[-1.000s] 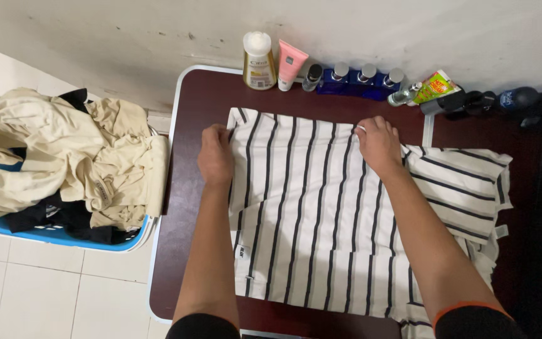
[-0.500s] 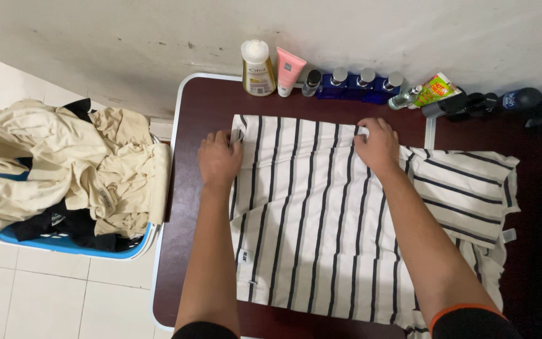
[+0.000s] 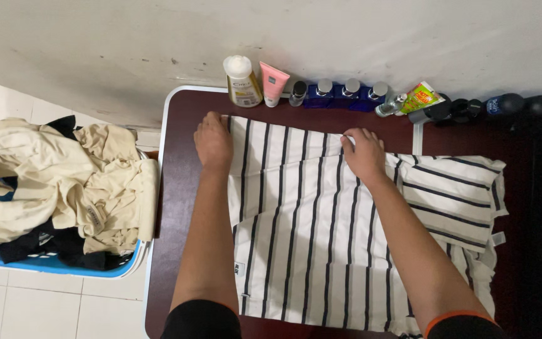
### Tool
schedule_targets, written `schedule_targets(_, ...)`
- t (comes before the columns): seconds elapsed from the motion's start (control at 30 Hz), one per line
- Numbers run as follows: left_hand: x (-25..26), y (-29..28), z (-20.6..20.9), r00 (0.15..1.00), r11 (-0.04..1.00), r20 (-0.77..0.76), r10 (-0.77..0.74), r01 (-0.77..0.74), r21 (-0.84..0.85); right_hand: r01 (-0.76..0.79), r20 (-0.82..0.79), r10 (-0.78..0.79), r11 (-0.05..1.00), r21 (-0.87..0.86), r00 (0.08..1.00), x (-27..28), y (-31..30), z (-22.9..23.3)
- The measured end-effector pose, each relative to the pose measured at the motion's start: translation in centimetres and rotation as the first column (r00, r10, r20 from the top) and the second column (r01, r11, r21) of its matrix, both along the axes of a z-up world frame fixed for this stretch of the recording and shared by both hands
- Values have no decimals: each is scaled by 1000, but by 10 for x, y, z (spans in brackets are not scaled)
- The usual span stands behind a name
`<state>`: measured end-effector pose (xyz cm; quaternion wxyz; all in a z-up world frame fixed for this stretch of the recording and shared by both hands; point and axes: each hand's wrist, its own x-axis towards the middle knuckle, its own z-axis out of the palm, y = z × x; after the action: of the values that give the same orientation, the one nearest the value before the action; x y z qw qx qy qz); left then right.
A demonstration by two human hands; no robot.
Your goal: The person folds a striped shirt on a table, smoothing and aligning it before placing it into a suitcase. Then the person folds a beige t-shirt on the same table and places it into the suitcase.
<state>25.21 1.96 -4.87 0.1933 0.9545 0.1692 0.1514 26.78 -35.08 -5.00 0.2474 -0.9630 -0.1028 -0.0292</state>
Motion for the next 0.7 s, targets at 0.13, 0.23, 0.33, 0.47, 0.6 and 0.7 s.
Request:
schedule_targets(0.13, 4, -3, 1, 997, 998, -54, 53, -51, 24, 1, 11, -1, 1000, -16, 1000, 0, 1, 2)
schedule_targets(0.23, -1, -9, 15, 993, 991, -80, 91, -98, -93, -4, 35, 4, 1000, -19, 999, -3, 3, 9)
schedule_targets(0.33, -19, -14, 34, 995, 974, -69, 69, -82, -213, 5, 130, 2, 999, -54, 991, -17, 4, 20)
schedule_targets(0.47, -89, -22, 51, 993, 990, -96, -65, 52, -133, 47, 190, -42, 999, -21, 981, -68, 3, 32)
schedule_targets(0.6, -182, -28, 63, 985, 999, -170, -20, 15, -35, 109, 217, -85, 989, -101, 973, -146, 2, 40)
schedule_targets(0.7, -251, -33, 70, 985, 999, -170, 36, -31, 29, 130, 166, -119, 990, -58, 979, -213, -2, 44)
